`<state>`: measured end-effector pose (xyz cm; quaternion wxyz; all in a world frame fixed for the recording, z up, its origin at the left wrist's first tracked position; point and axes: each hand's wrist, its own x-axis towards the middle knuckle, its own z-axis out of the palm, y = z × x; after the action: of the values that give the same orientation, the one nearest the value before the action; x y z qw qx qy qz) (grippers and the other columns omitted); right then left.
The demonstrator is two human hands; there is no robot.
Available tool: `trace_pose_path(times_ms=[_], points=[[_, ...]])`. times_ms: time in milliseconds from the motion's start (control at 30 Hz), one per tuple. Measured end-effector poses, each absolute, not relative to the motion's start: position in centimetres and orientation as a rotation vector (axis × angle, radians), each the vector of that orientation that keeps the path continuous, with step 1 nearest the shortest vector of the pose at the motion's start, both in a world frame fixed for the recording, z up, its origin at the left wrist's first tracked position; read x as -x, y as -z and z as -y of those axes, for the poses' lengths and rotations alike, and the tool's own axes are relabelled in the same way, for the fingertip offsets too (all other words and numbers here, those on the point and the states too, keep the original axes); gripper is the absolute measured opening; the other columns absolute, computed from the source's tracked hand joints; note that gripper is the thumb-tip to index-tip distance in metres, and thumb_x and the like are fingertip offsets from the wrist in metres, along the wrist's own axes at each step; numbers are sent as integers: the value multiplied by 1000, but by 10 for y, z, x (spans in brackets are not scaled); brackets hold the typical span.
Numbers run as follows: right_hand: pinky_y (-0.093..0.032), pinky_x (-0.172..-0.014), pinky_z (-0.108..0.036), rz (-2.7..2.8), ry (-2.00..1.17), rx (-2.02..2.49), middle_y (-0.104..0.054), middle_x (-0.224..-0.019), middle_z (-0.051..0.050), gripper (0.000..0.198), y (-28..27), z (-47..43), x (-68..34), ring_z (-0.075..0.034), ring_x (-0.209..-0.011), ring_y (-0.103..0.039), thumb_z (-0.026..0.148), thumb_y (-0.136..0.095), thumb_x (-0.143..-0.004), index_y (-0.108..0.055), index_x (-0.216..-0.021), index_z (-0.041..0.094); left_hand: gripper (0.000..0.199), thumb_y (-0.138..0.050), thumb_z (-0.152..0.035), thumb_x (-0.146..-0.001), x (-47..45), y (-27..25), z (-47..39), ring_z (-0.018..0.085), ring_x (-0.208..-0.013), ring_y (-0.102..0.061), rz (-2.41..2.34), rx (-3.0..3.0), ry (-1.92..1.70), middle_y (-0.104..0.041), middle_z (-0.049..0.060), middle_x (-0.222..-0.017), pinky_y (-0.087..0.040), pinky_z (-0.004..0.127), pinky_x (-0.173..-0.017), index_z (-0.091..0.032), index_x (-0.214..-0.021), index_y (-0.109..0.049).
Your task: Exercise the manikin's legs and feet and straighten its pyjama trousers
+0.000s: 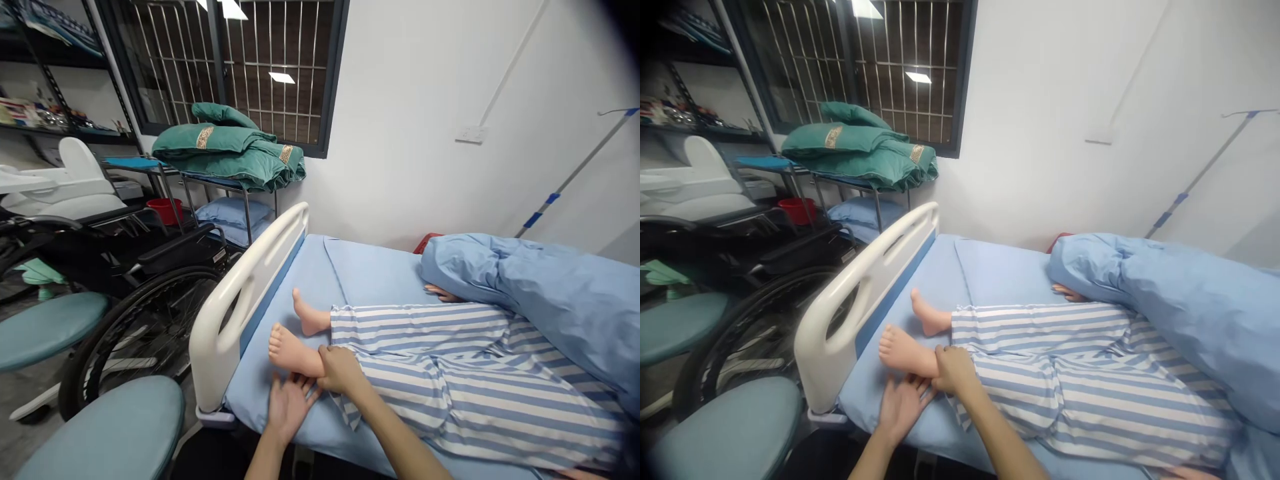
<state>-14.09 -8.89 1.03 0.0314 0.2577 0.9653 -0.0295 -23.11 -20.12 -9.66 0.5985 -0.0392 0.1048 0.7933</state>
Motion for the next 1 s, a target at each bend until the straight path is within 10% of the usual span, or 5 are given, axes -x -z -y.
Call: trace_pose_path(times_ms=[1000], points=[[-44,-62,-36,-2993,123,-889,-62,-82,-11,49,-11,90,141,-26,-70,-59,39,-59,-49,-53,-92,16,23,-49,-42,-75,216,77,192,23,-83,-59,-772,122,-1937,-62,5,-83,-35,52,-87,-26,-90,-58]])
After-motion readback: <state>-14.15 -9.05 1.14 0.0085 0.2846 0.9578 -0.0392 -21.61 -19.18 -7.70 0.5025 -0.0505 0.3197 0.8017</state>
